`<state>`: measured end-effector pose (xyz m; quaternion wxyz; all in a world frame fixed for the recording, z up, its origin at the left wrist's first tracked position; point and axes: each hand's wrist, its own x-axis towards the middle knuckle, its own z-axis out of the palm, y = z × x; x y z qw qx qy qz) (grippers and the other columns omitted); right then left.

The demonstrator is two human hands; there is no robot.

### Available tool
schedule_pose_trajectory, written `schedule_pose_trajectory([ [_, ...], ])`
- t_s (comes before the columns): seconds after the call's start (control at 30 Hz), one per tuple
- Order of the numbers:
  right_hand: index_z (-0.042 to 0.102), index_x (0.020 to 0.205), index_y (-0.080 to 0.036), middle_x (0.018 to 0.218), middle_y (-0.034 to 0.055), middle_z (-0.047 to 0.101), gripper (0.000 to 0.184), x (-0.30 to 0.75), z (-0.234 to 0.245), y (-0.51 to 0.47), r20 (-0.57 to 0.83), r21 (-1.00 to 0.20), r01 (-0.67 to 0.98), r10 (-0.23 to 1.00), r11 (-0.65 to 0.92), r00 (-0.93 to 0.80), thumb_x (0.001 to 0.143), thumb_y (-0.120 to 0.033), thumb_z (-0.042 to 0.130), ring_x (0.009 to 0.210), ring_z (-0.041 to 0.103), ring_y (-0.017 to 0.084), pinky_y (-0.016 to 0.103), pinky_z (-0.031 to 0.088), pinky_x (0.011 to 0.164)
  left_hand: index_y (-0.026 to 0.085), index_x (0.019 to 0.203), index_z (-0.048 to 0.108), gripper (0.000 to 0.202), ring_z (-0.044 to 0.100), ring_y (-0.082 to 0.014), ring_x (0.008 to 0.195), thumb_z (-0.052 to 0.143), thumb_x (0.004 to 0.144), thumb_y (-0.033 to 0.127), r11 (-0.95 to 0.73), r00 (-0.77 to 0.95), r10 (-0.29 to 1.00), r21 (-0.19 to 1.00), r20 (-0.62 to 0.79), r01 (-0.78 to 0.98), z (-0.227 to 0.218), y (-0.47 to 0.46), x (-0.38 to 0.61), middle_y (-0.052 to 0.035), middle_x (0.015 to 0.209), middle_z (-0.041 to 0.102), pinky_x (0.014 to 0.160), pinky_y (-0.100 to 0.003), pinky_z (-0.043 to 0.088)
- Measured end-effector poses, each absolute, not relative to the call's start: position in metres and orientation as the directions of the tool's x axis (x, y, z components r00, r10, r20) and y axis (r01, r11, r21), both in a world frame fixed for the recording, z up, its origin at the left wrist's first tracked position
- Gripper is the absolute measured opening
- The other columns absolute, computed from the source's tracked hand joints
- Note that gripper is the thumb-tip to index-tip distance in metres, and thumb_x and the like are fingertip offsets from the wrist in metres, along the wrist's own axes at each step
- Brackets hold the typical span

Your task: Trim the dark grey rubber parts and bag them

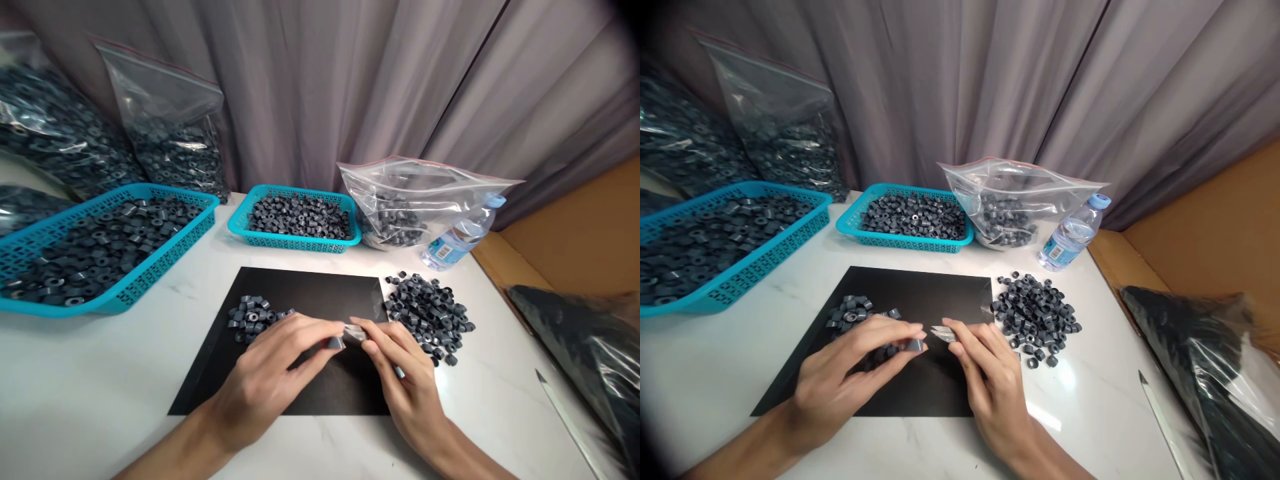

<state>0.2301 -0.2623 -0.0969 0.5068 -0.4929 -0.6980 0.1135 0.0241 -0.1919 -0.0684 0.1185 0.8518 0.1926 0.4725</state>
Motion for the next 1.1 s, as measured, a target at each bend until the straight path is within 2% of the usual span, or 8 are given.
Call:
schedule_pose_trajectory([
  [0.1,0.058,0.141,-0.025,0.105,0.0067,0.064,0.042,0.23,-0.097,-0.264,0.611,-0.666,0.571,0.79,0.479,0.05,0.104,-0.009,0.049,0.088,0.061,0.019,0.031,0.048,0.076,0.018,0.122,0.061,0.033,0.074,-0.0142,0.082,0.071,0.091,0.014,-0.865,0.466,0.501,0.433,0.729,0.253,-0.066,-0.191,0.026,-0.0035,0.103,0.076,0.088,-0.027,0.062],
  [0.23,0.061,0.133,-0.024,0.092,0.0029,0.061,0.033,0.228,-0.096,-0.266,0.587,-0.712,0.515,0.807,0.477,0.062,0.102,-0.017,0.056,0.077,0.058,0.017,0.027,0.047,0.067,0.021,0.115,0.061,0.019,0.073,-0.0136,0.085,0.064,0.096,0.018,-0.818,0.573,0.555,0.518,0.603,0.248,-0.067,-0.195,0.028,-0.002,0.101,0.073,0.09,-0.025,0.061],
  [0.37,0.066,0.116,-0.026,0.087,0.0003,0.064,0.019,0.224,-0.096,-0.267,0.521,-0.781,0.423,0.853,0.46,0.034,0.097,-0.021,0.066,0.073,0.058,0.016,0.025,0.045,0.062,0.026,0.132,0.051,0.035,0.075,-0.014,0.092,0.061,0.099,0.027,-0.703,0.59,0.648,0.677,0.482,0.219,-0.073,-0.203,0.029,-0.0016,0.109,0.072,0.088,-0.023,0.062],
  [0.47,0.067,0.111,-0.026,0.083,-0.0009,0.062,0.014,0.223,-0.096,-0.267,0.499,-0.804,0.393,0.866,0.447,0.036,0.098,-0.021,0.065,0.069,0.054,0.015,0.025,0.043,0.062,0.031,0.13,0.05,0.039,0.075,-0.0126,0.09,0.066,0.096,0.023,-0.619,0.583,0.708,0.748,0.399,0.239,-0.072,-0.206,0.03,0.003,0.104,0.072,0.086,-0.021,0.062],
  [0.63,0.063,0.123,-0.028,0.092,0.0016,0.059,0.022,0.226,-0.096,-0.268,0.52,-0.793,0.398,0.853,0.46,0.05,0.103,-0.032,0.055,0.081,0.056,0.018,0.027,0.046,0.069,0.027,0.108,0.059,0.022,0.068,-0.0102,0.083,0.066,0.094,0.011,-0.694,0.588,0.654,0.687,0.476,0.217,-0.06,-0.202,0.032,0.0039,0.095,0.068,0.088,-0.019,0.056],
  [0.77,0.062,0.132,-0.028,0.089,0.0009,0.055,0.03,0.229,-0.097,-0.268,0.509,-0.777,0.463,0.858,0.426,0.065,0.105,-0.022,0.052,0.077,0.053,0.016,0.027,0.045,0.068,0.023,0.11,0.062,0.026,0.066,-0.0105,0.084,0.066,0.092,0.005,-0.742,0.558,0.617,0.646,0.555,0.179,-0.056,-0.199,0.032,0.0005,0.098,0.068,0.084,-0.02,0.056],
  [0.9,0.058,0.142,-0.029,0.094,0.0023,0.058,0.041,0.232,-0.099,-0.267,0.584,-0.708,0.518,0.81,0.481,0.046,0.103,-0.015,0.056,0.08,0.056,0.016,0.028,0.046,0.071,0.02,0.109,0.065,0.026,0.066,-0.0101,0.081,0.069,0.089,0.004,-0.757,0.505,0.617,0.631,0.604,0.17,-0.053,-0.198,0.033,-0.0005,0.097,0.069,0.078,-0.019,0.057],
  [1.1,0.064,0.136,-0.028,0.101,0.004,0.063,0.041,0.234,-0.098,-0.266,0.629,-0.686,0.549,0.768,0.477,0.119,0.101,-0.008,0.057,0.084,0.06,0.017,0.029,0.048,0.073,0.019,0.109,0.067,0.028,0.071,-0.0134,0.096,0.073,0.086,0.005,-0.783,0.435,0.607,0.593,0.665,0.187,-0.05,-0.197,0.035,-0.0022,0.102,0.074,0.09,-0.022,0.057],
])
